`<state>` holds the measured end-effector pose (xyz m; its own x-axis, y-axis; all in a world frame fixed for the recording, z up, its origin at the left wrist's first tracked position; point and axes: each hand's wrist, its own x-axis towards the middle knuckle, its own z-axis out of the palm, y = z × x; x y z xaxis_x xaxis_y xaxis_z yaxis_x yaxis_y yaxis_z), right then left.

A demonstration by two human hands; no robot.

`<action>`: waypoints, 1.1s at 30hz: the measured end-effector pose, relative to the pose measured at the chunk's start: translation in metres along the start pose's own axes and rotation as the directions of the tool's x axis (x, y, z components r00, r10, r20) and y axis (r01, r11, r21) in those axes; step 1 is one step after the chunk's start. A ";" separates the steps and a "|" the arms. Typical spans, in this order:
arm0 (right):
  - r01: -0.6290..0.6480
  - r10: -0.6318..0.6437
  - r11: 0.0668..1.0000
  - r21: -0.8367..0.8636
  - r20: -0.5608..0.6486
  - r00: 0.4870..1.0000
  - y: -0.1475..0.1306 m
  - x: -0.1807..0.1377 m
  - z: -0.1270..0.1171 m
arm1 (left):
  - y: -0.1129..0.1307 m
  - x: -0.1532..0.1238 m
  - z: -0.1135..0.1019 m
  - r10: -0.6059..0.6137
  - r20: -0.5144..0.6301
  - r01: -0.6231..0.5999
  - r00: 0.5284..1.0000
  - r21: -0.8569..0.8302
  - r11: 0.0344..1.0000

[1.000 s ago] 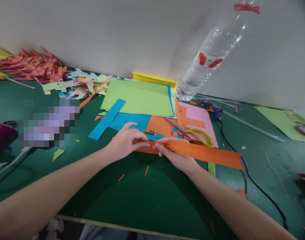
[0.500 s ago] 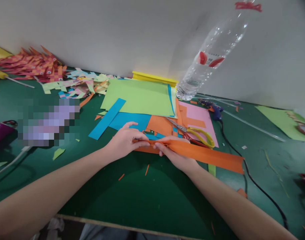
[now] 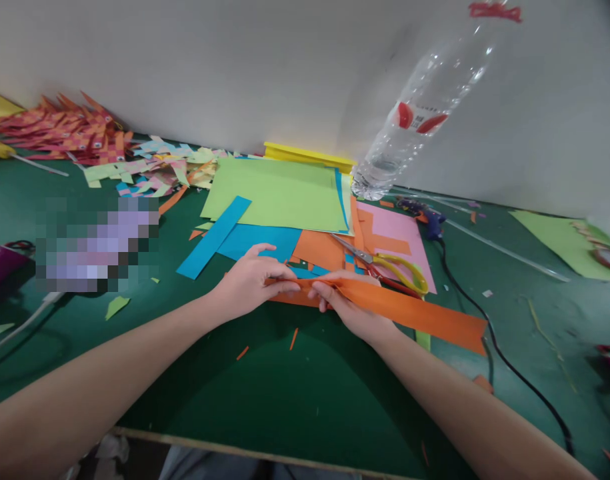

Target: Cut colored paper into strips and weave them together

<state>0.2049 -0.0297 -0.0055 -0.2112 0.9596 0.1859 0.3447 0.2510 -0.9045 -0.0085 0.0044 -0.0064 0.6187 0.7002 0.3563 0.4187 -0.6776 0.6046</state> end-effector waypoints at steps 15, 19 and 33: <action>0.012 -0.012 1.000 -0.024 0.016 1.000 0.005 0.000 0.000 | 0.003 0.001 0.000 -0.013 0.006 0.013 1.000 -0.030 0.999; 0.024 -0.025 0.991 -0.129 -0.007 1.000 0.003 0.000 -0.001 | 0.005 0.002 0.000 -0.019 0.046 0.021 0.999 -0.053 0.998; -0.052 0.057 0.992 0.114 -0.034 0.998 0.001 0.002 0.001 | 0.002 0.003 -0.002 -0.014 0.057 0.017 0.998 -0.047 0.999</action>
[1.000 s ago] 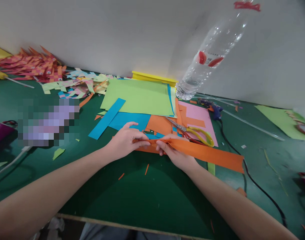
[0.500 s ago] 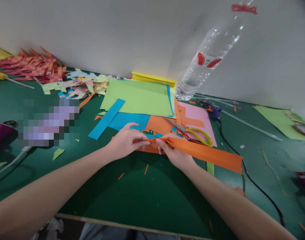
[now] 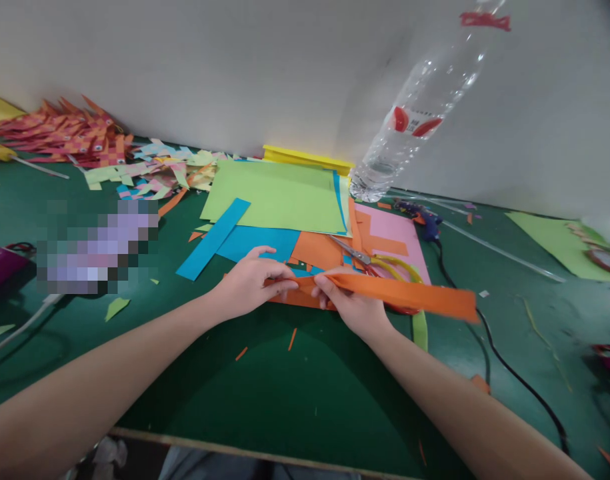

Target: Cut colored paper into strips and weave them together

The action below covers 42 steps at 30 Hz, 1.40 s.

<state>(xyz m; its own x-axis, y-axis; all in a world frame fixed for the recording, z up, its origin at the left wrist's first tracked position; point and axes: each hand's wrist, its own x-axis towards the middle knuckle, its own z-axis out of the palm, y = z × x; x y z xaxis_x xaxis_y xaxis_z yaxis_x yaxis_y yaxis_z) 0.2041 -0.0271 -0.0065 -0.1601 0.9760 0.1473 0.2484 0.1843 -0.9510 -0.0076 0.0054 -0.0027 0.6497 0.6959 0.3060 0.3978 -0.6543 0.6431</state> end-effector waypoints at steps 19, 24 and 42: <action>-0.025 0.040 0.994 0.108 -0.142 0.989 0.007 0.004 -0.001 | -0.010 0.001 -0.008 -0.008 -0.005 0.008 1.000 0.113 0.994; -0.014 0.030 0.994 0.110 -0.140 0.990 0.008 0.003 0.000 | -0.014 0.001 -0.010 -0.003 -0.016 0.006 1.000 0.145 0.989; 0.018 0.006 0.993 0.113 -0.214 0.977 0.003 0.004 0.000 | -0.019 -0.001 -0.009 0.104 -0.095 -0.079 0.990 0.239 0.968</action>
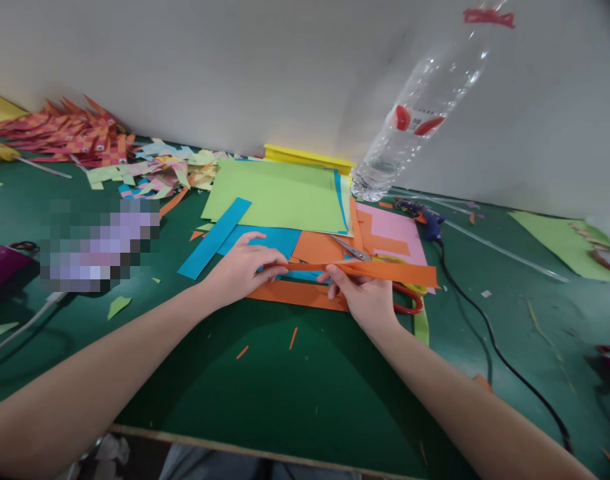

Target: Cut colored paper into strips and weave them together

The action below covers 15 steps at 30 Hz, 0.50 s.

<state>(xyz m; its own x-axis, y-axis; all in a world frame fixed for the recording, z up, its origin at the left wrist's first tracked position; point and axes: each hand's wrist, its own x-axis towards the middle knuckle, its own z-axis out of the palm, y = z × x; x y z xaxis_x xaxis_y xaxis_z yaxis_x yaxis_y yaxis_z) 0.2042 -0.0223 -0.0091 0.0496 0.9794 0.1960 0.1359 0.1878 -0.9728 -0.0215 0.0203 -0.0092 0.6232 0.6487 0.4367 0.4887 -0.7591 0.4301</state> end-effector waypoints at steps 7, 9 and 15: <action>0.011 -0.012 1.000 -0.023 -0.021 1.000 0.001 -0.001 -0.002 | 0.002 0.000 0.000 -0.010 -0.004 0.010 1.000 -0.033 0.999; 0.007 -0.007 1.000 -0.023 -0.021 1.000 0.001 -0.001 -0.002 | 0.002 0.000 -0.001 -0.014 0.003 0.014 1.000 -0.034 0.999; 0.010 -0.011 0.999 0.040 0.007 1.000 0.001 0.000 -0.002 | 0.002 0.003 -0.004 -0.100 0.033 0.103 0.994 -0.111 0.988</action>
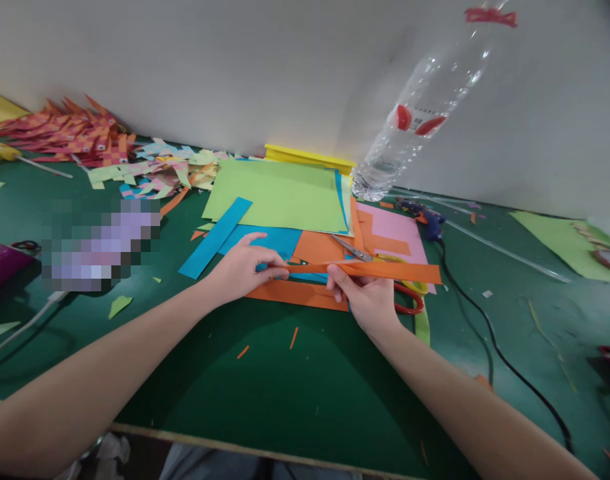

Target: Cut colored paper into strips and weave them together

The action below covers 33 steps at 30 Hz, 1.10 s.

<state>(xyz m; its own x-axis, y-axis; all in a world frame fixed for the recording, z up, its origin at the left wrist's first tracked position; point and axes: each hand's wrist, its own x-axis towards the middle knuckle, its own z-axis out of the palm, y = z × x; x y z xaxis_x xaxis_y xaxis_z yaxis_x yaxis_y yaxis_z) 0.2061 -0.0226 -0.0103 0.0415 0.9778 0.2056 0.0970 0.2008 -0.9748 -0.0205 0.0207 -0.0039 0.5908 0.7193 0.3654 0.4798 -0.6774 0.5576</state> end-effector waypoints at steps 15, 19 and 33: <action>-0.005 0.008 0.998 -0.062 0.044 0.999 0.001 0.000 -0.002 | -0.002 0.002 -0.002 -0.073 0.041 0.075 0.996 -0.044 0.996; 0.021 -0.020 0.999 -0.041 0.016 1.000 0.000 0.001 -0.003 | -0.003 0.002 -0.004 -0.086 0.041 0.088 0.995 -0.045 0.995; 0.032 -0.030 0.995 -0.093 0.023 0.999 0.000 0.003 -0.005 | -0.011 0.002 -0.007 -0.123 0.078 0.125 0.989 -0.020 0.992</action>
<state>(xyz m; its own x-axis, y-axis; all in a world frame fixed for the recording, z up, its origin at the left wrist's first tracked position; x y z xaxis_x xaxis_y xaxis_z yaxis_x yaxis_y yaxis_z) 0.2114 -0.0197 -0.0096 0.0160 0.9724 0.2329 0.1901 0.2257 -0.9555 -0.0290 0.0311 -0.0043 0.5761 0.7831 0.2341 0.5370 -0.5786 0.6139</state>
